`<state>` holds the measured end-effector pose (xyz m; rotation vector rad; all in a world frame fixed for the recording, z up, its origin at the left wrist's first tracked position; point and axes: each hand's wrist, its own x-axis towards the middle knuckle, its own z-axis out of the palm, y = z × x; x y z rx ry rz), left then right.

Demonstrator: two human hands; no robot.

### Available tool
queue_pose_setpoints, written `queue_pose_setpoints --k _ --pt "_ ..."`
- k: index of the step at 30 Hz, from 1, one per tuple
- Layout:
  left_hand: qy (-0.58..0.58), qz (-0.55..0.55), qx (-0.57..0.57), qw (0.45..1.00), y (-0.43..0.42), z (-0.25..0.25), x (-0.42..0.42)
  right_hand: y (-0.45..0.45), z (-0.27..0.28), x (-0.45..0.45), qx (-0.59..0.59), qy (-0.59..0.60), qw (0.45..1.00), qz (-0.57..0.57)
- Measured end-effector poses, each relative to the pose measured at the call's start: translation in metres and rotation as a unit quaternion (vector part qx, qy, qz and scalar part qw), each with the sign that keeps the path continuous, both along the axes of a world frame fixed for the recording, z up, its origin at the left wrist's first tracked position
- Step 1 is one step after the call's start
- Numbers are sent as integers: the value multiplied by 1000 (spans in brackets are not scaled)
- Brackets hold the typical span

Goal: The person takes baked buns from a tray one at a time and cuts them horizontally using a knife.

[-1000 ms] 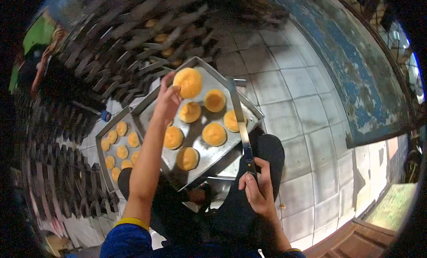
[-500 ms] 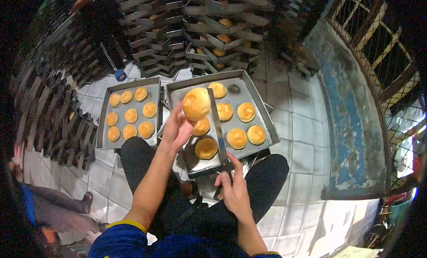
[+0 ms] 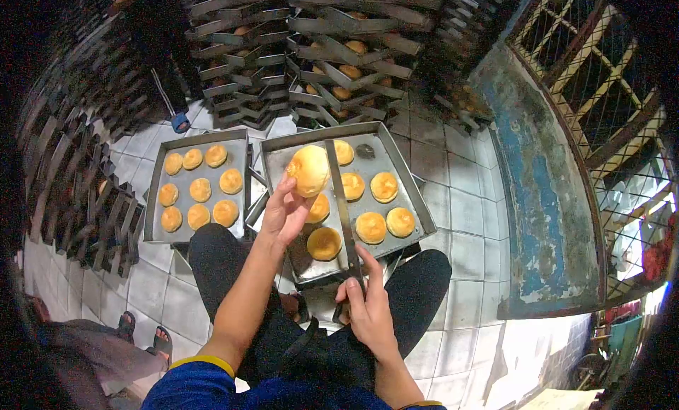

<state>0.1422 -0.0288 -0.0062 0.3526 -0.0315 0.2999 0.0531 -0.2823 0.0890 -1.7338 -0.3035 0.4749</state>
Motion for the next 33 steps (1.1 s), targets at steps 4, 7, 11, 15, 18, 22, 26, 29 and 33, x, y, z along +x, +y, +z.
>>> queue_pose_setpoints --k 4,7,11,15,18,22,26,29,33 --pt "-16 -42 -4 999 -3 9 -12 7 -10 4 -41 -80 995 38" --pt "-5 -12 10 1000 -3 6 -12 11 1 -4 -46 -52 997 40" --pt "9 10 21 1000 -1 3 -10 10 1 -9 -42 -53 997 37" --pt "2 6 35 999 -2 7 -11 8 9 -10 -68 -72 994 38" --pt "5 4 35 999 -3 10 -11 5 6 -11 -70 -61 995 39" --pt "3 7 31 999 -5 13 -12 4 5 -14 -73 -61 995 37" --pt "-10 -25 87 996 -2 6 -10 2 9 -12 -80 -35 996 27" --pt "12 -34 151 988 -4 15 -15 0 12 -8 -91 -31 995 32" --pt "7 -41 171 984 3 16 -15 -3 14 -5 -80 -45 995 36"
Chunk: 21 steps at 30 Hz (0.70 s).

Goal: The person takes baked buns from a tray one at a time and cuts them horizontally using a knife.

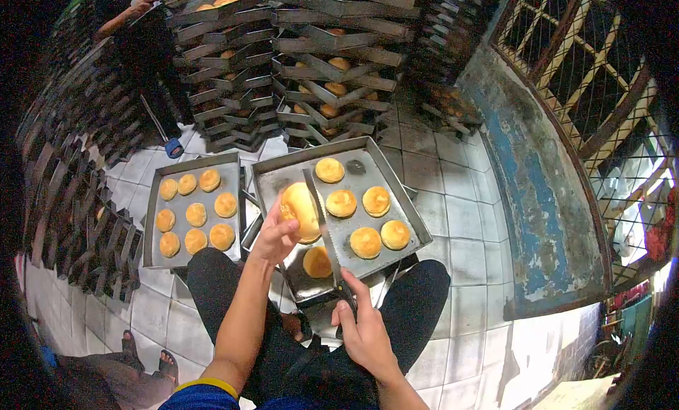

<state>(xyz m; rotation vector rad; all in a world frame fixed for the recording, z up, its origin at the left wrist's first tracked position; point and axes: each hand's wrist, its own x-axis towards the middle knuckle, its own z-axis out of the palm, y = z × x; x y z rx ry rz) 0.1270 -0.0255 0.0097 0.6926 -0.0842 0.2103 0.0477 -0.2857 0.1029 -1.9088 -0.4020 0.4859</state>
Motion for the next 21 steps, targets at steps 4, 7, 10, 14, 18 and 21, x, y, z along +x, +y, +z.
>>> queue_pose_setpoints --k 4,7,10,14,18,21 --pt "3 -80 59 995 -1 -8 -2 1 5 12 14 42 999 -16" --pt "-1 -75 78 994 4 -7 -1 -7 9 11 17 77 997 -4" --pt "29 -96 88 991 12 -6 -5 -13 -7 7 46 59 997 10" --pt "26 -153 149 977 1 -11 -8 -6 -9 19 59 76 995 18" --pt "-9 -160 159 974 4 -5 -6 -11 -4 18 61 113 992 19" --pt "-5 -103 85 991 3 -11 0 -13 -9 14 62 101 993 -1"
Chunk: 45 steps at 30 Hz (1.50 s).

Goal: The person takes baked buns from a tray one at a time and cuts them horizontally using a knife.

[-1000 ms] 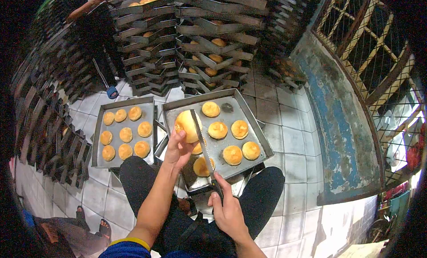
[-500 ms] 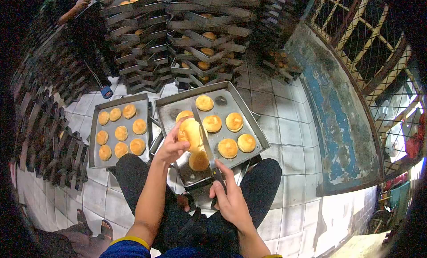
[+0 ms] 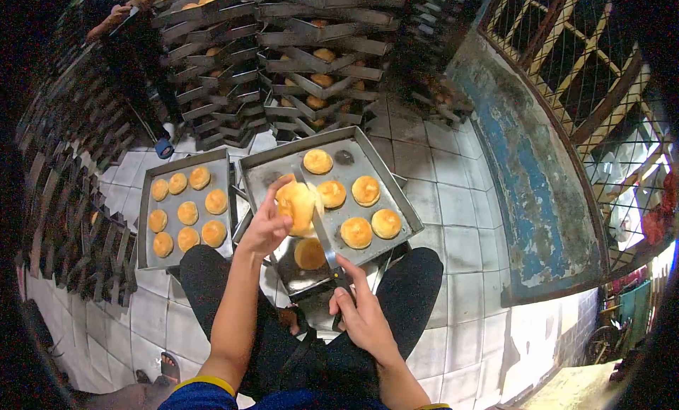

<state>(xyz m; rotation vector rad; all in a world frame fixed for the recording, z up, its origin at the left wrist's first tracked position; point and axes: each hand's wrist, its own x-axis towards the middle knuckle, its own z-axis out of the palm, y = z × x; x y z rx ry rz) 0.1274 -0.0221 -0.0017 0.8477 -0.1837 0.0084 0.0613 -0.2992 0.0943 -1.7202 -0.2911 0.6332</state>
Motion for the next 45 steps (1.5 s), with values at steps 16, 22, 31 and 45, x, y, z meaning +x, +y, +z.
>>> queue_pose_setpoints --k 16,22,31,45 --pt "48 43 -24 998 -38 1 7 20 -15 11 -27 -93 995 -21" --pt "31 78 -26 996 -11 1 8 6 -9 5 -9 -17 1000 20" --pt "43 11 19 999 -5 4 0 5 -15 12 5 11 999 33" --pt "30 -46 -8 998 -17 8 -1 11 -14 20 48 43 997 40"
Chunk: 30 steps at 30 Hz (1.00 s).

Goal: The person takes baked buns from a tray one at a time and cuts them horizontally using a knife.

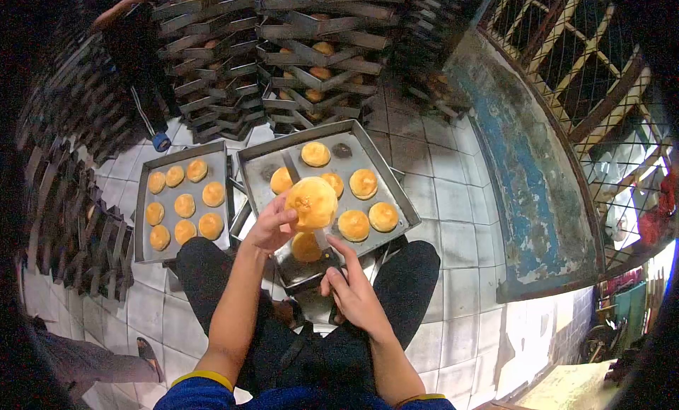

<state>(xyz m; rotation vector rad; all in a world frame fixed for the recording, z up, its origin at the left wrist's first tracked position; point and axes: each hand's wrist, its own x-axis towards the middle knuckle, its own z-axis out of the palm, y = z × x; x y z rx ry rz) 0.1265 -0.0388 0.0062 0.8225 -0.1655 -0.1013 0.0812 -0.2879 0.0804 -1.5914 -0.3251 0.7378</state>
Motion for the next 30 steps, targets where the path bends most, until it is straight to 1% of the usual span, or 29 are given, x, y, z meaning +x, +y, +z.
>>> queue_pose_setpoints --k 1,2,3,5,7,9,11,12,14,17,18,19,20,22,24,25,26,27,29,30 --pt "-16 8 -86 996 -9 5 0 2 4 1 2 2 1000 -8" --pt "-8 0 -92 996 -14 -2 2 5 6 2 4 4 1000 -17" --pt "-8 -1 -92 996 -19 -5 5 6 5 3 4 5 1000 -18" --pt "53 77 -99 991 -28 -12 6 7 0 4 6 2 1000 -10" --pt "45 77 -102 991 -22 -8 7 1 0 3 -1 3 1000 3" --pt "41 123 -79 988 -18 -6 7 -1 5 3 -7 3 1000 18" --pt "43 125 -91 987 -20 -1 6 -1 13 2 -28 17 999 16" --pt "48 107 -91 989 -22 -2 6 1 11 4 -29 21 999 14" --pt "56 86 -91 991 -26 -4 7 8 3 9 -12 -18 1000 5" --pt "63 121 -91 986 -25 -7 9 12 -3 7 -6 -14 1000 17" --pt "62 145 -102 982 -21 -10 12 12 -12 1 14 -19 1000 18" --pt "61 169 -113 977 -19 -13 14 10 -9 -5 -24 -13 999 26" --pt "59 191 -129 971 -18 -16 16 8 -14 -11 -30 -7 999 28" --pt "57 197 -135 969 -19 -15 16 7 -20 -11 -35 -2 999 28" --pt "62 197 -142 968 -29 -12 16 8 -22 -7 -20 4 1000 4" --pt "64 182 -164 968 -36 -9 15 10 -24 -3 -20 7 1000 -1" --pt "65 168 -186 966 -42 -7 15 16 -26 4 8 -8 1000 -4" --pt "68 165 -185 966 -45 -9 15 21 -27 9 35 -22 999 -5" --pt "61 183 -163 968 -47 -12 18 27 -26 9 40 -35 999 -4" --pt "51 207 -146 966 -47 -9 18 27 -23 6 31 -8 999 4"
